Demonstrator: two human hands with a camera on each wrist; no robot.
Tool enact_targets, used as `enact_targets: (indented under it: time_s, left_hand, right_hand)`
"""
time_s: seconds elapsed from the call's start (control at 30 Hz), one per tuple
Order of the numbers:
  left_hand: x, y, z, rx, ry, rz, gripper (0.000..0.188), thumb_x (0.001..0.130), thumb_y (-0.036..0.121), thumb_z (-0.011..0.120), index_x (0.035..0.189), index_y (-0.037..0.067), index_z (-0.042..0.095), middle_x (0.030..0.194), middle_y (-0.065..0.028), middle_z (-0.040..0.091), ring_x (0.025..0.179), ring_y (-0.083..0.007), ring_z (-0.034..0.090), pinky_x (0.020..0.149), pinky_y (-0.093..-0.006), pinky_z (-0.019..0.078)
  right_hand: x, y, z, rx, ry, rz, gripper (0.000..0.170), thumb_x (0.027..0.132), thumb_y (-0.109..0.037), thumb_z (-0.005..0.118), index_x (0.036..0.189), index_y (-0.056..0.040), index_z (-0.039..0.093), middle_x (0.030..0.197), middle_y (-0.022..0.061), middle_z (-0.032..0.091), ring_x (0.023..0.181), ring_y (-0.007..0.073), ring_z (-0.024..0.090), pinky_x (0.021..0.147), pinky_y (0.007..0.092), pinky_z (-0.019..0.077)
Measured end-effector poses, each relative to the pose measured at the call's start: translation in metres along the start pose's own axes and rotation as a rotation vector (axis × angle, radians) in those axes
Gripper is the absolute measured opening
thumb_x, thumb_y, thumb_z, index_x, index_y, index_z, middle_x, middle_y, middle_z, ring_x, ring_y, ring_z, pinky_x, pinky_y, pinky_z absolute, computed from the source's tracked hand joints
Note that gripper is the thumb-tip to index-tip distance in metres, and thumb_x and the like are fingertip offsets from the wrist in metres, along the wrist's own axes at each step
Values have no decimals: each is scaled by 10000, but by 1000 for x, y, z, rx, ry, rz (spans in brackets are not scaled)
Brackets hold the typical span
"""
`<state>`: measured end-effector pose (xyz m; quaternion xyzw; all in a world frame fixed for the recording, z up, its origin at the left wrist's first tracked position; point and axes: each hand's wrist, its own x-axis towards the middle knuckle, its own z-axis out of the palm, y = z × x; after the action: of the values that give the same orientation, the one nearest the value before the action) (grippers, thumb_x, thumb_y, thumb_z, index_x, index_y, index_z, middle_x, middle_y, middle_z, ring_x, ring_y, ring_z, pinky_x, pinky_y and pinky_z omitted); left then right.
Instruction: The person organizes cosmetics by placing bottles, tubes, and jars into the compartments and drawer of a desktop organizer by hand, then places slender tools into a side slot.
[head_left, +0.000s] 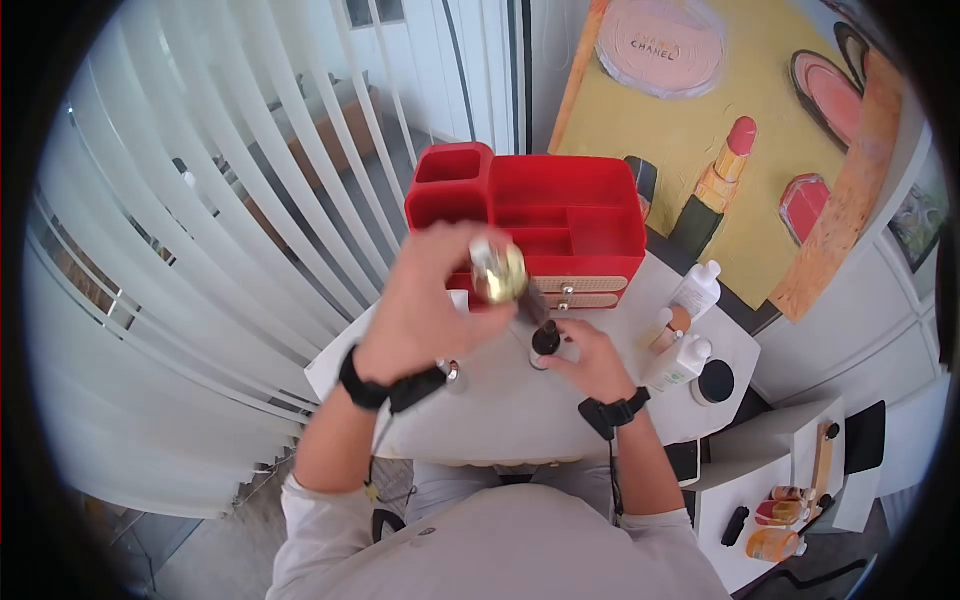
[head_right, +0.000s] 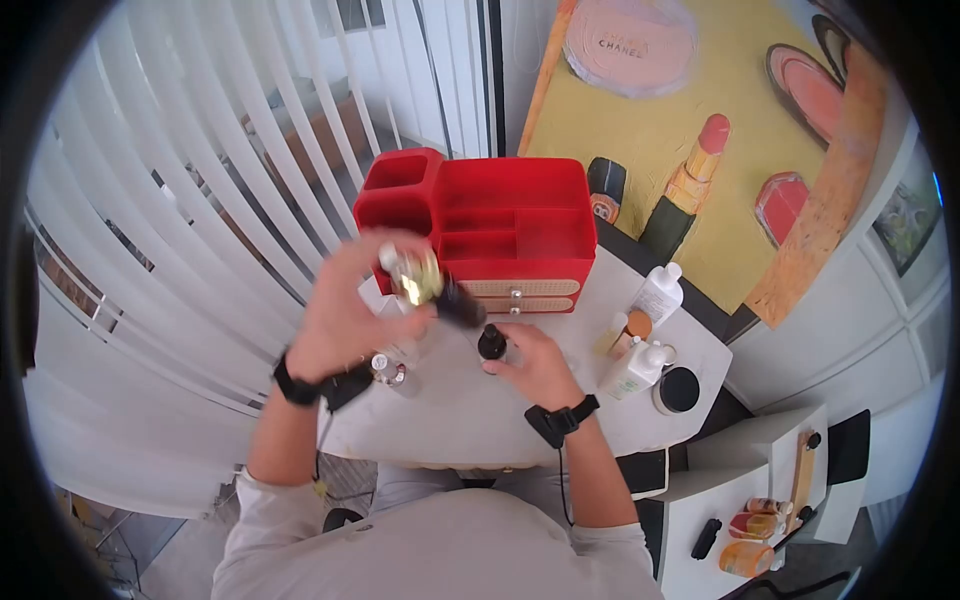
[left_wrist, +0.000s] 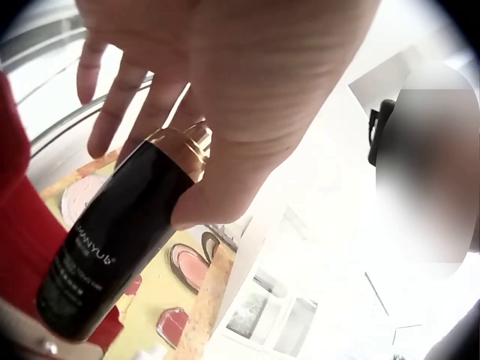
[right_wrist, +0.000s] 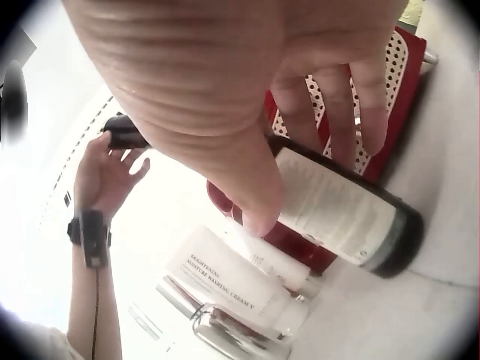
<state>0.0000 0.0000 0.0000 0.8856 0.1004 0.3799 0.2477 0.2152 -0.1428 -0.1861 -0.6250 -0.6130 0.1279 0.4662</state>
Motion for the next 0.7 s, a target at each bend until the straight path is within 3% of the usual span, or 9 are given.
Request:
enact_targets:
  time_s: [0.07,0.13,0.17,0.27,0.33,0.37,0.47,0.63,0.7]
  left_hand:
    - [42,-5,-10,-124,13,-31,455,743,-3,817,1168,47,662,1073,-59,718,1026,-147,676,944,-319,530]
    - [83,-28,-8,-20,28,-84,407,790,15,824,1162,33,660,1064,-76,718,993,-143,675,916,-313,558]
    - [102,-47,-2,34,61,-26,397,796,45,838,1156,27,670,1047,-93,724,956,-166,685,908,-314,570]
    - [142,-99,18,160,58,-71,424,782,90,854,1161,19,676,1037,-115,735,929,-196,699,888,-320,572]
    - [156,-120,29,180,44,-122,483,705,285,878,1086,48,699,927,-150,741,877,-342,716,791,-400,565]
    - [159,-124,32,181,44,-113,483,705,285,878,1086,48,699,927,-150,741,877,-342,716,791,-400,565]
    - [166,-137,42,458,-108,-153,495,749,336,855,1102,40,675,1086,-181,753,1038,-400,717,926,-443,561]
    - [165,-159,47,416,-140,-204,577,769,353,841,1207,40,633,1142,-197,745,1068,-403,712,944,-446,556]
    - [160,-174,49,202,-104,-253,633,764,377,849,1251,50,612,1168,-203,739,1107,-409,697,968,-446,546]
  right_hand:
    - [-5,3,7,111,-11,90,567,844,-114,846,1357,-31,619,1202,149,718,1115,280,698,991,383,542]
    - [-7,1,10,118,1,116,584,851,-119,834,1374,-18,594,1225,178,701,1116,329,693,984,397,548]
    - [-9,-1,12,125,-2,149,602,858,-123,822,1391,-6,570,1248,206,684,1118,379,688,977,412,555]
    - [-12,-8,11,-3,40,81,597,866,-110,806,1401,-24,555,1189,199,686,1036,394,692,900,424,566]
    - [-15,-11,9,-36,54,77,594,867,-105,802,1401,-35,553,1167,194,685,1004,401,688,873,432,565]
    - [-16,-13,8,-69,57,80,591,868,-100,797,1402,-46,551,1145,190,684,971,409,684,847,440,563]
    - [-20,-15,8,-73,65,65,595,867,-100,797,1405,-60,549,1146,187,692,943,407,689,836,447,567]
    - [-20,-13,8,-79,39,64,585,870,-102,800,1395,-48,547,1144,201,695,941,407,694,837,447,570]
    - [-17,-13,7,-76,6,67,577,878,-104,799,1392,-44,545,1142,209,694,957,404,700,847,444,574]
